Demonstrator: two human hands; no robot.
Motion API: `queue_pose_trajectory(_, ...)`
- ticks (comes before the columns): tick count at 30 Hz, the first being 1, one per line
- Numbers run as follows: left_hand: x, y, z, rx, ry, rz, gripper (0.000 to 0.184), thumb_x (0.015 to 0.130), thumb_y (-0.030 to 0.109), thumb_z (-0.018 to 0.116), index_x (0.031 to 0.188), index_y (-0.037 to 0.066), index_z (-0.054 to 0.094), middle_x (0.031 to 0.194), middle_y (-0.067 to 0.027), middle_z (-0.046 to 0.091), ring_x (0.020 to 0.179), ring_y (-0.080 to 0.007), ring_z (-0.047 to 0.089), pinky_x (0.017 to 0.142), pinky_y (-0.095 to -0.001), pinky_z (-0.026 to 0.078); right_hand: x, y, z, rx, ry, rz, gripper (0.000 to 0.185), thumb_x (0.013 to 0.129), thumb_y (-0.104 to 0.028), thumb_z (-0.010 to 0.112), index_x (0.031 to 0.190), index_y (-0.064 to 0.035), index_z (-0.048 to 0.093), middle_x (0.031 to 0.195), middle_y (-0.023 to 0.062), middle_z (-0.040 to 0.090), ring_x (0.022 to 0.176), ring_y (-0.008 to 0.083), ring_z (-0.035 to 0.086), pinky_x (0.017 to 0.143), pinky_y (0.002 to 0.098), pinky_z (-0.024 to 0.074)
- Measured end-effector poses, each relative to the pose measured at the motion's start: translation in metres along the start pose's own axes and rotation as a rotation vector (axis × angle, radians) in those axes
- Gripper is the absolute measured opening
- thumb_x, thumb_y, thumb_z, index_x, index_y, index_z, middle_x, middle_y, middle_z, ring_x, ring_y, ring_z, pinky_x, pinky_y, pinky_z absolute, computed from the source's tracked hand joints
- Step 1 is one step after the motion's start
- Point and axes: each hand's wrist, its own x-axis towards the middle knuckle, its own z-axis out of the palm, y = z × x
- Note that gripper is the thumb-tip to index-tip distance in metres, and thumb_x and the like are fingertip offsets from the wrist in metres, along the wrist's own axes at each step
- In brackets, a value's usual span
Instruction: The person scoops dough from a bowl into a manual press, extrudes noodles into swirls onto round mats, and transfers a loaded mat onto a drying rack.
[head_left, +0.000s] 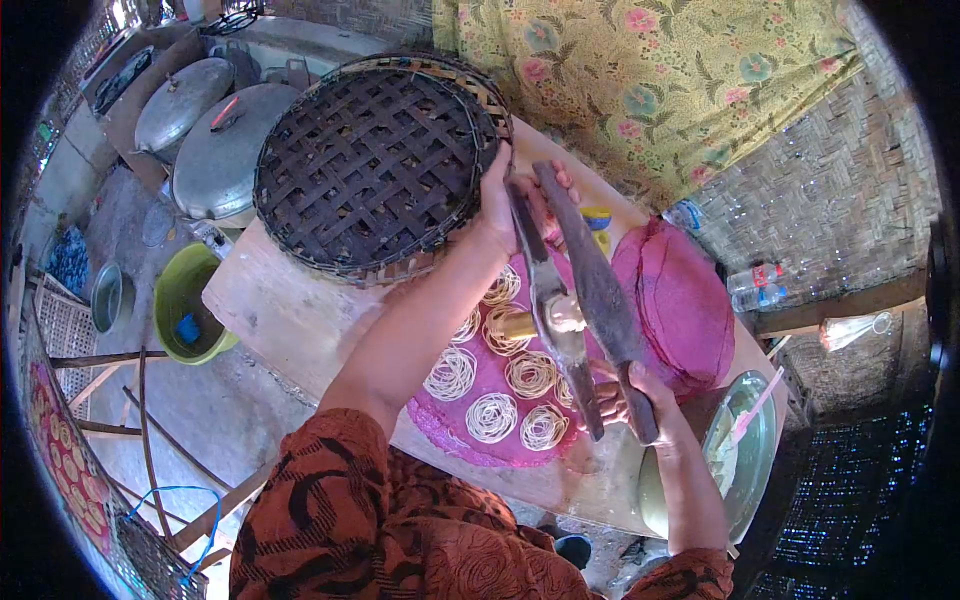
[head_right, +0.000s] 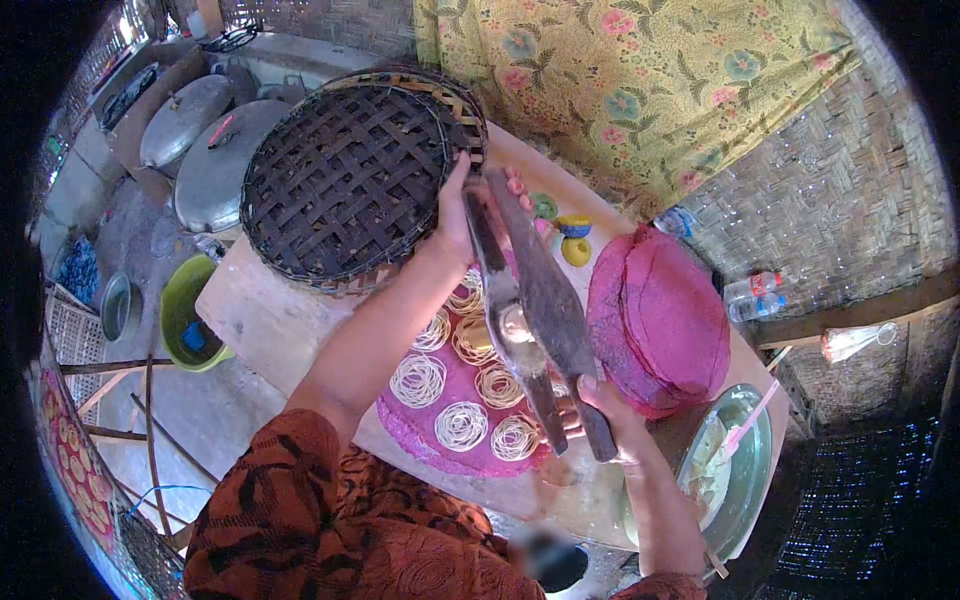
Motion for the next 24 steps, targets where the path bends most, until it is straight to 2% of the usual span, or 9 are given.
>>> queue_pose_trajectory(2, 0.004, -0.010, -0.023, 0.042, 0.001, -0.003, 0.062, 0.086, 0.063, 0.045, 0.094, 0.003, 0.055, 0.081, -0.0090, 0.057, 0.077, -0.0268, 0.056, 0.080, -0.0417, 0.047, -0.002, 0.018, -0.011, 0.019, 0.058, 0.051, 0.087, 0.086, -0.060, 0.046, 0.141, 0.0054, 0.029, 0.116, 0.0292, 0.057, 0.096, 0.0390, 0.064, 0.085, 0.0510, 0.0505)
queue_pose_trajectory(4, 0.017, -0.024, -0.050, -0.002, 0.055, -0.035, 0.070, 0.081, 0.069, 0.047, 0.092, 0.001, 0.056, 0.080, -0.0129, 0.058, 0.076, -0.0294, 0.056, 0.073, -0.0378, 0.048, 0.001, 0.031, -0.015, 0.063, 0.079, 0.056, 0.083, 0.085, -0.059, 0.048, 0.137, 0.0052, 0.035, 0.114, 0.0269, 0.058, 0.094, 0.0370, 0.064, 0.084, 0.0492, 0.0509)
queue_pose_trajectory(8, 0.041, -0.026, -0.059, -0.010, -0.167, -0.150, 0.065, 0.085, 0.065, 0.046, 0.092, 0.001, 0.057, 0.079, -0.0131, 0.059, 0.078, -0.0299, 0.059, 0.080, -0.0393, 0.049, 0.008, 0.054, -0.031, -0.060, 0.192, -0.050, 0.071, 0.086, -0.056, 0.052, 0.124, 0.0035, 0.047, 0.107, 0.0213, 0.062, 0.092, 0.0310, 0.065, 0.082, 0.0459, 0.0511)
queue_pose_trajectory(10, 0.047, -0.026, -0.029, 0.022, -0.139, -0.159, 0.062, 0.085, 0.063, 0.047, 0.091, 0.003, 0.056, 0.078, -0.0110, 0.059, 0.075, -0.0296, 0.058, 0.077, -0.0409, 0.048, 0.005, 0.043, -0.029, -0.021, 0.234, -0.050, 0.073, 0.082, -0.058, 0.060, 0.123, 0.0015, 0.048, 0.104, 0.0138, 0.063, 0.093, 0.0207, 0.062, 0.080, 0.0357, 0.0499)
queue_pose_trajectory(14, 0.054, -0.044, -0.004, 0.061, -0.063, -0.095, 0.060, 0.085, 0.064, 0.047, 0.091, 0.005, 0.055, 0.079, -0.0089, 0.059, 0.072, -0.0289, 0.057, 0.074, -0.0419, 0.048, -0.022, 0.001, -0.036, 0.052, 0.131, 0.042, 0.082, 0.088, -0.066, 0.040, 0.135, 0.0018, 0.041, 0.109, 0.0199, 0.061, 0.105, 0.0263, 0.059, 0.090, 0.0416, 0.0456)
queue_pose_trajectory(15, 0.057, -0.051, -0.015, 0.010, -0.040, -0.096, 0.061, 0.085, 0.064, 0.046, 0.091, 0.005, 0.056, 0.080, -0.0088, 0.059, 0.072, -0.0279, 0.056, 0.074, -0.0406, 0.048, -0.024, 0.000, -0.042, -0.033, 0.216, 0.097, 0.084, 0.091, -0.067, 0.031, 0.138, 0.0026, 0.037, 0.106, 0.0203, 0.062, 0.101, 0.0278, 0.062, 0.087, 0.0418, 0.0475)
queue_pose_trajectory(18, 0.064, -0.070, -0.048, -0.084, 0.081, -0.042, 0.062, 0.084, 0.065, 0.046, 0.093, 0.005, 0.055, 0.079, -0.0085, 0.058, 0.072, -0.0265, 0.055, 0.074, -0.0394, 0.048, -0.026, -0.013, -0.041, -0.062, 0.251, 0.179, 0.080, 0.091, -0.064, 0.035, 0.132, 0.0037, 0.044, 0.099, 0.0193, 0.064, 0.090, 0.0274, 0.065, 0.082, 0.0396, 0.0504)
queue_pose_trajectory(20, 0.069, -0.070, -0.052, -0.147, 0.046, -0.026, 0.062, 0.084, 0.066, 0.047, 0.092, 0.005, 0.055, 0.076, -0.0077, 0.057, 0.071, -0.0255, 0.055, 0.072, -0.0382, 0.047, -0.018, -0.012, -0.047, -0.124, 0.307, 0.112, 0.076, 0.092, -0.063, 0.037, 0.126, 0.0038, 0.048, 0.095, 0.0185, 0.065, 0.084, 0.0269, 0.066, 0.079, 0.0384, 0.0517)
queue_pose_trajectory(24, 0.065, -0.048, -0.020, 0.039, -0.086, -0.031, 0.060, 0.085, 0.066, 0.043, 0.089, 0.007, 0.054, 0.073, -0.0059, 0.055, 0.071, -0.0247, 0.055, 0.069, -0.0377, 0.047, -0.006, 0.007, -0.064, -0.222, 0.397, -0.037, 0.066, 0.092, -0.058, 0.042, 0.108, 0.0034, 0.058, 0.088, 0.0167, 0.065, 0.076, 0.0256, 0.067, 0.071, 0.0368, 0.0541)
